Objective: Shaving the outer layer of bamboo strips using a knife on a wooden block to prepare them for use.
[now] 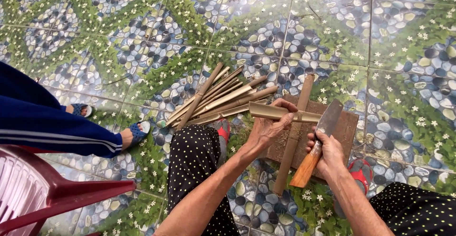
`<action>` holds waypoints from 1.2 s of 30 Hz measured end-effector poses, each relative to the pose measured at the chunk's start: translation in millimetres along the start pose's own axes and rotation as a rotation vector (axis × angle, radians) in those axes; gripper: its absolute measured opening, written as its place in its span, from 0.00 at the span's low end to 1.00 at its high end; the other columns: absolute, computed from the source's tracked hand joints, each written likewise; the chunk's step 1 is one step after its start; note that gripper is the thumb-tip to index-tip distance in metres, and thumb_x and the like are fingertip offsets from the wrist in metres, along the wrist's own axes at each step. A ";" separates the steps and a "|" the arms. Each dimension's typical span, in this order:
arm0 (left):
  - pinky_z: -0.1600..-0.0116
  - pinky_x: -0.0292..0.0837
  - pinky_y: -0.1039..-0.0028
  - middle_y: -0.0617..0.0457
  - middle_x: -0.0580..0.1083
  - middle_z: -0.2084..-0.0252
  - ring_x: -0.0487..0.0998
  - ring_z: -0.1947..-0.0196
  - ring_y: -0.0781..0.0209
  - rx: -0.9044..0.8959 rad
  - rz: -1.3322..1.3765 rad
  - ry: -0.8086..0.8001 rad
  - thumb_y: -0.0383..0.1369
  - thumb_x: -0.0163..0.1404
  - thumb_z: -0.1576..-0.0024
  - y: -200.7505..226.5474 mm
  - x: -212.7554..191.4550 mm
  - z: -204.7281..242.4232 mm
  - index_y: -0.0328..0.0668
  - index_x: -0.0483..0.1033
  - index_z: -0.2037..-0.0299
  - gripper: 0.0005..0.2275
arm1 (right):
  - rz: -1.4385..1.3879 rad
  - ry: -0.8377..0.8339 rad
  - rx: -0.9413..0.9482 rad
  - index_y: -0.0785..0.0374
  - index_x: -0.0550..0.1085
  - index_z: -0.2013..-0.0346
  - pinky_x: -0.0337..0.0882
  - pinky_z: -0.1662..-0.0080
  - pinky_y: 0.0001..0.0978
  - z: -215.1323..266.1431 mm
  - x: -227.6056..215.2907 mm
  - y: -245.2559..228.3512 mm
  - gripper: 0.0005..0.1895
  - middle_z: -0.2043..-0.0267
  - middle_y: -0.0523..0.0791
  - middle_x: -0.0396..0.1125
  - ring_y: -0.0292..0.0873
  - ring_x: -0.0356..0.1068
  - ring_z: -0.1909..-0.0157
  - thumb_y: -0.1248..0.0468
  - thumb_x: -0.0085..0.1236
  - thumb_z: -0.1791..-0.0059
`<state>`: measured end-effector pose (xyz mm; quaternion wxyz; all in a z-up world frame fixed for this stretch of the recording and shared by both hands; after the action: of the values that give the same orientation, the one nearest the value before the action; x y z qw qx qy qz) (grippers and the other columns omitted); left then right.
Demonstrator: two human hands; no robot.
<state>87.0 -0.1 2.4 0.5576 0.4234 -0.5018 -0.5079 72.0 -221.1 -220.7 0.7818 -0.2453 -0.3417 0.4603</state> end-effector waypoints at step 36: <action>0.56 0.82 0.70 0.47 0.74 0.63 0.78 0.67 0.61 -0.014 0.011 0.013 0.33 0.54 0.38 -3.7 0.4 -1.6 0.44 0.78 0.51 0.09 | 0.035 0.005 0.002 0.57 0.74 0.48 0.73 0.72 0.33 -2.9 -0.3 6.0 0.13 0.69 0.47 0.73 0.38 0.69 0.75 0.61 0.55 0.47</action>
<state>88.1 -1.1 -1.3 0.5668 0.4200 -0.4968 -0.5055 70.8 -218.9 -226.9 0.7748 -0.2515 -0.3347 0.4736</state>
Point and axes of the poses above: each hand's wrist, its own z-axis away from the middle knuckle, its own x-axis out of the palm, y = z × x, the point moved 10 cm from there along -z, towards the middle knuckle
